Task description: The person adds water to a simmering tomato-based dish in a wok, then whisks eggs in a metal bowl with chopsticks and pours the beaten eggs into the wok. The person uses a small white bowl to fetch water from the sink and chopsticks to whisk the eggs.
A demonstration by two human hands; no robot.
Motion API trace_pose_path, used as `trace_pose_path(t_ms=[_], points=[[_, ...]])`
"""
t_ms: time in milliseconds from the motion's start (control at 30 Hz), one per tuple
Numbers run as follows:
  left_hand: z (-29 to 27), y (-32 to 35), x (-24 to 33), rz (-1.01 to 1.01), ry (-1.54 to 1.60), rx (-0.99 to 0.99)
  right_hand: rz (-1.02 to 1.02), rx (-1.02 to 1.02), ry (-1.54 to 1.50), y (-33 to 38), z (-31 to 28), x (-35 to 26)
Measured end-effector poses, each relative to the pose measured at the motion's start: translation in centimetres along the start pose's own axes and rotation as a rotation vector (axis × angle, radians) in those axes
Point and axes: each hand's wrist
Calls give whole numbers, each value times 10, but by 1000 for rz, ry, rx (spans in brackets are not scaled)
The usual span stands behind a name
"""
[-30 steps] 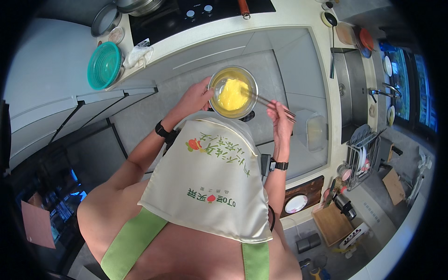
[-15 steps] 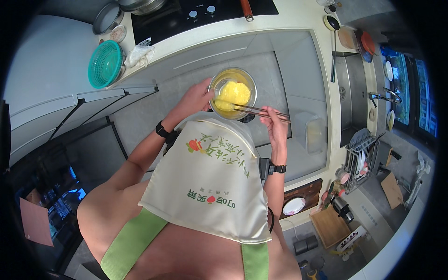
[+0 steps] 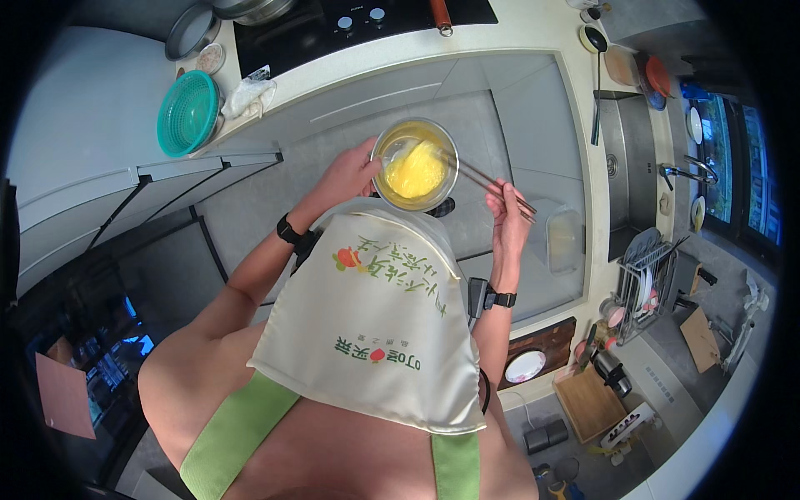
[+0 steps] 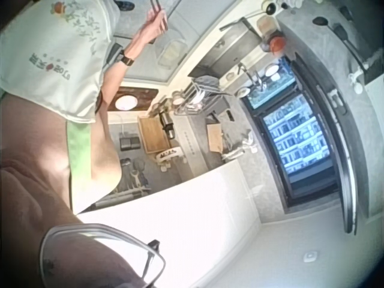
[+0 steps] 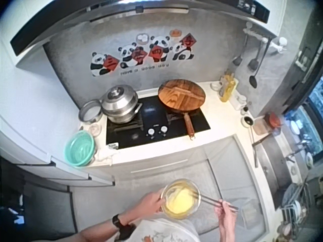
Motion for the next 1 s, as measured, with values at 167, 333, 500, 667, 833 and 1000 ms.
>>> trace_pose_path(t_ms=[167,333,500,667,833,1000], points=[[1,-2,-1,-3,-26,1,134,-83,174,1,-2,4],[1,-3,-1,4,-22,-5,173,-138,85,1,0,4],[1,-2,-1,3,-10,-19,238,-156,74,4,4,6],[2,-1,0,10,-1,-9,60,-23,30,-3,3,4],[1,-1,0,-5,-7,-11,10,-16,86,0,-6,-5],[0,-2,0,16,-9,-3,141,-114,123,3,-3,-1]])
Point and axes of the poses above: each hand's wrist, its own y-axis away from the middle knuckle, its own z-axis out of the palm, x = y × z, and after that the axes turned 6 degrees about -x, right-handed
